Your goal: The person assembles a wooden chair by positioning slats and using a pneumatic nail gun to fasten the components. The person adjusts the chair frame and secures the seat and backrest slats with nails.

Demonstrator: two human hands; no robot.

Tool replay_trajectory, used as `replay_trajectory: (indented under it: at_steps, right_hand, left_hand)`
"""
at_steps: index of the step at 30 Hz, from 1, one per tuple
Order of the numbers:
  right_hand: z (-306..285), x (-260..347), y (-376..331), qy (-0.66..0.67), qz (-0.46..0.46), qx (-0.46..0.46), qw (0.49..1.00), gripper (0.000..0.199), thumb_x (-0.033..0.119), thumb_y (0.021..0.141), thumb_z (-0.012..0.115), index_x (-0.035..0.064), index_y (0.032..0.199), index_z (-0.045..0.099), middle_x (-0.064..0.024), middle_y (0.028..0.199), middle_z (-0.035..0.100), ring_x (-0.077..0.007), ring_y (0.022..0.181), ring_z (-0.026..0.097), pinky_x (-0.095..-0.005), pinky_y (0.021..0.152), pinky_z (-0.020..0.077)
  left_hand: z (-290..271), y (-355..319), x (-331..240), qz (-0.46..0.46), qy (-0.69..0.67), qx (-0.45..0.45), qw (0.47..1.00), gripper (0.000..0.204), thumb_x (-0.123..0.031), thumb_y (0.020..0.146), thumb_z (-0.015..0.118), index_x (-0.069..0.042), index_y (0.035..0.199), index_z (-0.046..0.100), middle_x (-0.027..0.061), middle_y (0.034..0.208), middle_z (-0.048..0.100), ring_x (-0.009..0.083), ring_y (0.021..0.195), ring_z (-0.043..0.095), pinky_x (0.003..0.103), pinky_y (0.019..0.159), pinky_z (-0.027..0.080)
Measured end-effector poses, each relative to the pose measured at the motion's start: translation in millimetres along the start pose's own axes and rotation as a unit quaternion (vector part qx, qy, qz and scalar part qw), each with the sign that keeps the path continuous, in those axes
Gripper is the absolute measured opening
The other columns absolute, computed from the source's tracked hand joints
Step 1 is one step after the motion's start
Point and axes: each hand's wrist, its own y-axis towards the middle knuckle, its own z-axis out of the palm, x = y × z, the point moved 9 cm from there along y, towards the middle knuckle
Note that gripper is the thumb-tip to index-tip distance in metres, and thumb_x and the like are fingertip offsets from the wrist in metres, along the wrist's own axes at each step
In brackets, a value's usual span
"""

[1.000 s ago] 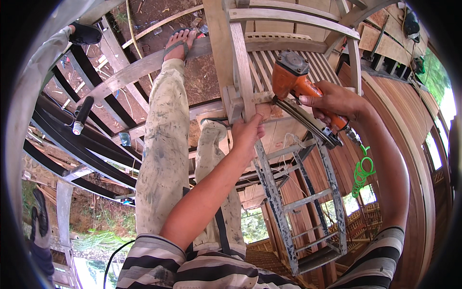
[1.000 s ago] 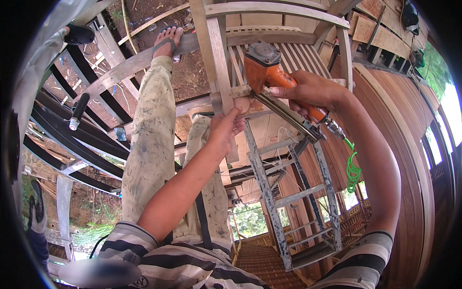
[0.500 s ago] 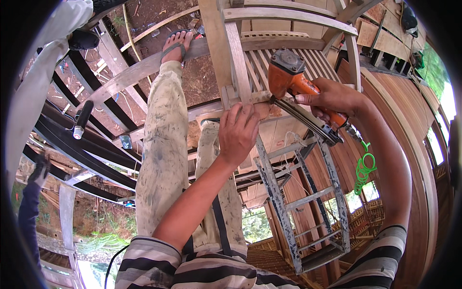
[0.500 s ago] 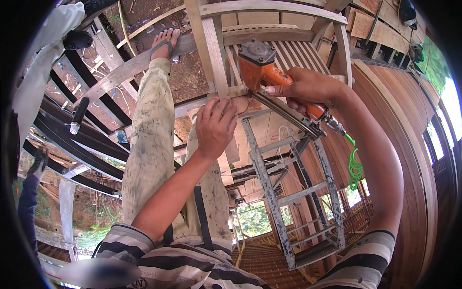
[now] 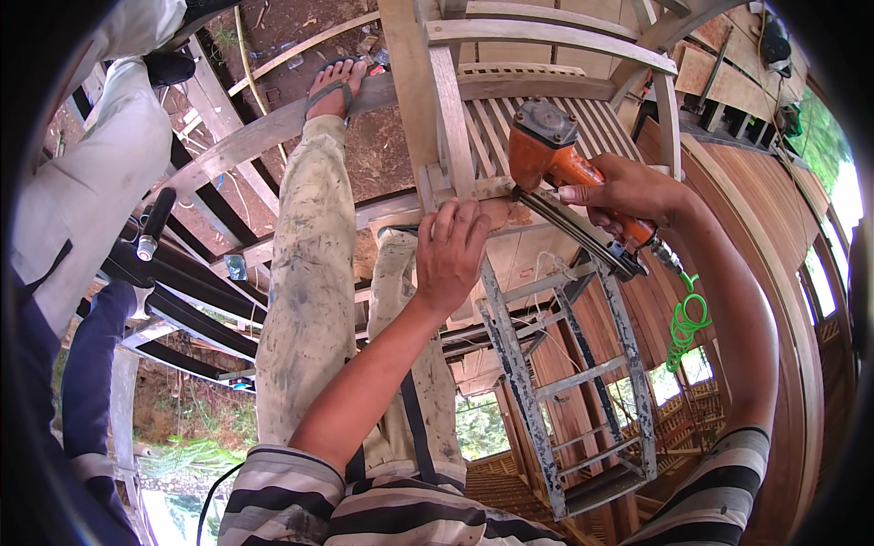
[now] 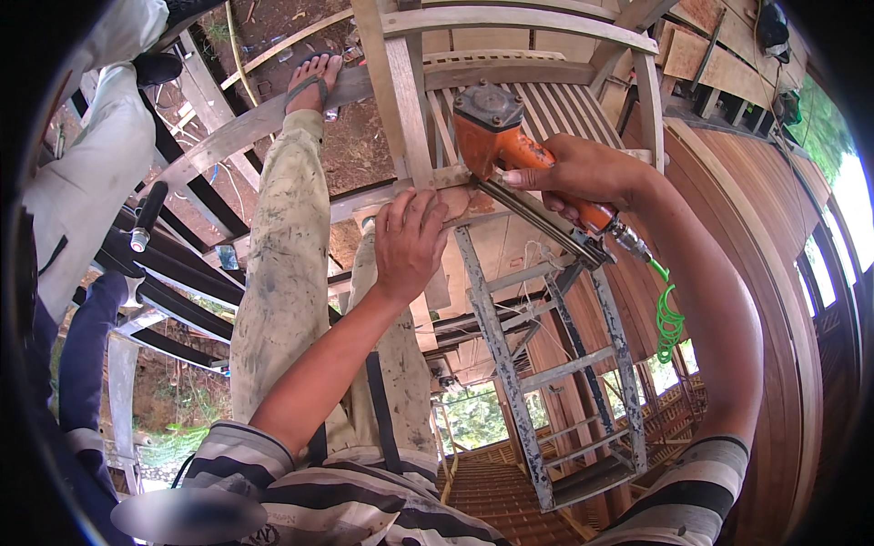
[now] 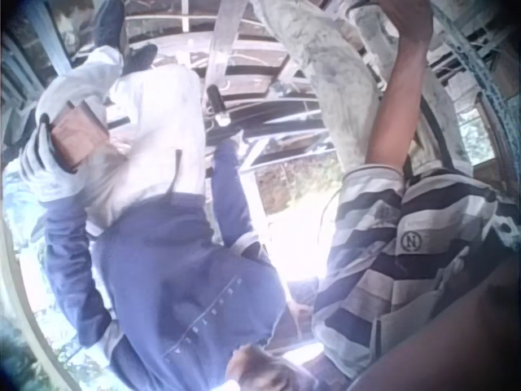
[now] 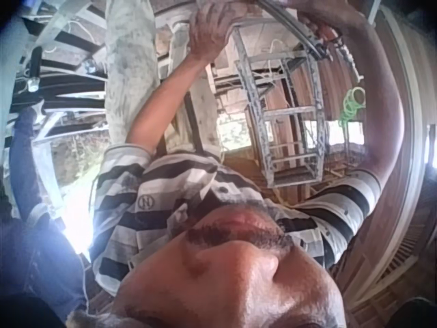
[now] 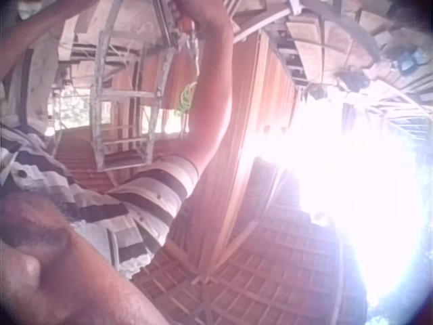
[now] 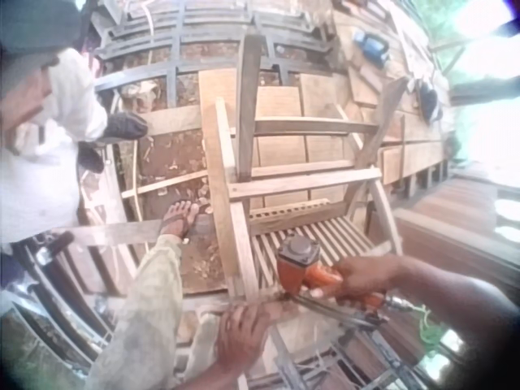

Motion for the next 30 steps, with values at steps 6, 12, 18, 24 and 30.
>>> replay_trajectory:
  at_steps: [6,12,18,24,30]
  right_hand:
    - [5,0,2,0.008,-0.018,0.009,1.000,0.060,0.061,0.089,0.074,0.0031,0.086,0.059,-0.0002,0.061,0.058,-0.0121,0.048,0.060,-0.0274,0.044,0.0492]
    - [8,-7,1,0.005,-0.019,0.003,1.000,0.061,0.063,0.090,0.072,0.0041,0.086,0.060,-0.0007,0.062,0.059,-0.0115,0.052,0.062,-0.0281,0.046,0.0504]
    - [-10,-31,-17,0.061,-0.018,-0.068,0.996,0.057,0.059,0.093,0.071,0.0037,0.093,0.058,-0.0007,0.064,0.059,-0.0108,0.053,0.059,-0.0292,0.045,0.0505]
    - [-9,-38,-38,0.089,-0.039,-0.102,0.990,0.055,0.057,0.094,0.071,0.0040,0.095,0.058,0.0005,0.063,0.056,-0.0105,0.051,0.058,-0.0287,0.045,0.0498]
    - [-8,-35,-57,0.091,-0.045,-0.131,0.986,0.051,0.053,0.097,0.069,0.0042,0.092,0.059,0.0002,0.061,0.056,-0.0101,0.050,0.056,-0.0285,0.046,0.0481]
  left_hand:
    - [2,0,-1,0.008,-0.033,-0.007,0.999,0.038,-0.020,0.082,0.081,-0.008,0.116,0.068,0.0099,0.131,0.060,0.0321,0.127,0.052,0.046,0.103,0.043]
    - [-5,-2,5,-0.047,-0.072,-0.030,0.996,0.040,-0.021,0.083,0.081,-0.005,0.116,0.063,0.0112,0.118,0.062,0.0306,0.119,0.055,0.045,0.098,0.046]
    - [71,-74,32,-0.624,-0.556,0.000,0.549,0.059,-0.040,0.092,0.079,0.002,0.125,0.053,0.0133,0.111,0.055,0.0248,0.112,0.056,0.041,0.095,0.055]
    - [107,-45,33,-0.603,-0.723,0.009,0.337,0.085,-0.056,0.085,0.080,-0.004,0.143,0.047,0.0190,0.138,0.050,0.0351,0.131,0.051,0.049,0.112,0.047]
    - [102,-28,39,-0.637,-0.680,0.069,0.356,0.087,-0.057,0.082,0.083,-0.010,0.146,0.046,0.0178,0.143,0.051,0.0386,0.134,0.049,0.055,0.111,0.045]
